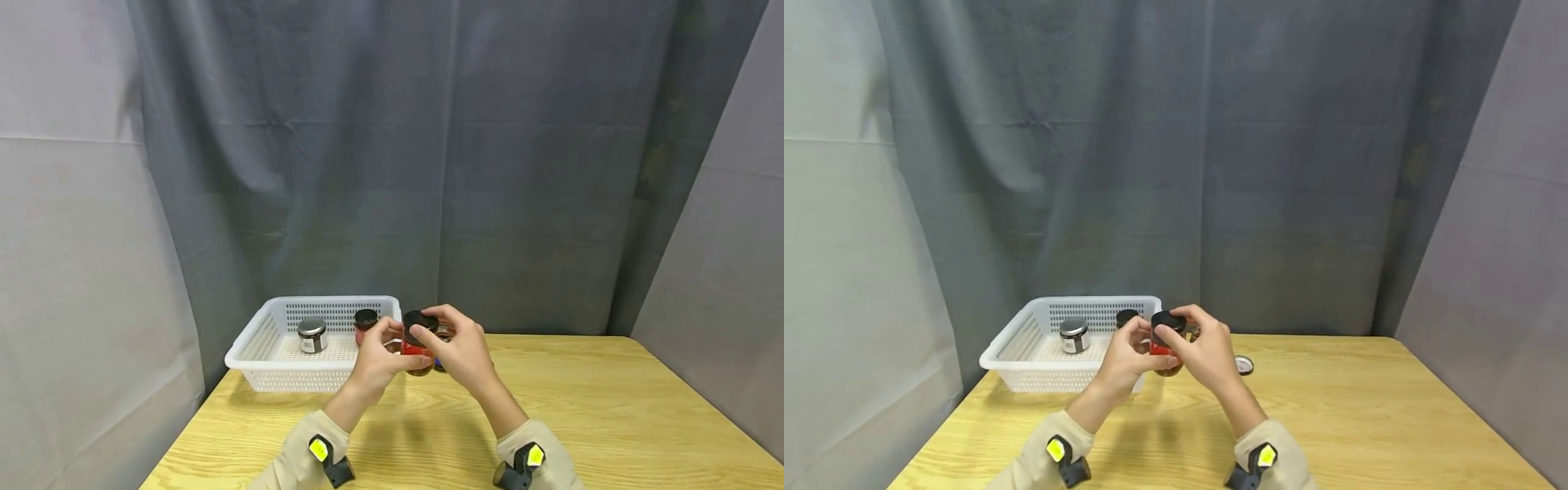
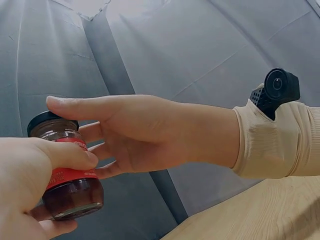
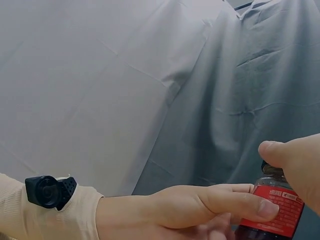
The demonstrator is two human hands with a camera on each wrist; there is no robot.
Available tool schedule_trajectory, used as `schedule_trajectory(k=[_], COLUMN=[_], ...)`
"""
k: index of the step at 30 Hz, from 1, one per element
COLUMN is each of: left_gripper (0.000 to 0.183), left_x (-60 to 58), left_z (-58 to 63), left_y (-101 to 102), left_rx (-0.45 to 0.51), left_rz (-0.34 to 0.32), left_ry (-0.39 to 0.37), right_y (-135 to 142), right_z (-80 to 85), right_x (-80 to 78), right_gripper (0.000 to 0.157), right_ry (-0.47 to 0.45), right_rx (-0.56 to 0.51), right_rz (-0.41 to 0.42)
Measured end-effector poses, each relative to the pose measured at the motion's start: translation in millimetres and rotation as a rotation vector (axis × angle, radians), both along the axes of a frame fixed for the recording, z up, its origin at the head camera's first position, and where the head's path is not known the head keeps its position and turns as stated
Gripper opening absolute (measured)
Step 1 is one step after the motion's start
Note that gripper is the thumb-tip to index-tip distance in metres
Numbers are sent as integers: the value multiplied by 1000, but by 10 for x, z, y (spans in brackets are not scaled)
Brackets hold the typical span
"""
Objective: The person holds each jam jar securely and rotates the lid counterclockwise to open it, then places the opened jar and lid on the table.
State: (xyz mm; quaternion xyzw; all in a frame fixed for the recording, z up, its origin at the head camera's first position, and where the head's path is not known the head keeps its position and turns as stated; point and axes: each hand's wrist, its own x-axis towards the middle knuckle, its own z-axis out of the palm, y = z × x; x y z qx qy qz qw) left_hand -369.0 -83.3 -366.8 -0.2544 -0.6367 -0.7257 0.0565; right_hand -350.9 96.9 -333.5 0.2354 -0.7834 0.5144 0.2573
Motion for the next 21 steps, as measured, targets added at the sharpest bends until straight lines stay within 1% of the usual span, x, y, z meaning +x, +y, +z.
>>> schedule_trajectory(k=[5,9,12,15,18,21], left_gripper=[49,48,48,47,48,47], left_x=[20,8,-1,-5,-6,-7], left_z=[10,-6,-20,-27,-24,-10], left_y=[12,13,8,3,2,6], left_rx=[-13,-19,-25,-36,-41,-24], left_rz=[5,-4,-1,18,23,-1], left_ry=[16,23,33,44,45,37], right_y=[9,24,34,39,45,58], right_z=[21,20,12,5,2,9], right_x=[21,23,15,8,-2,-17], right_gripper=[40,39,39,39,37,34], right_ry=[-19,-54,-87,-105,-90,-47], right_rx=[-23,-48,-67,-79,-84,-76], right_rz=[4,8,35,84,128,151])
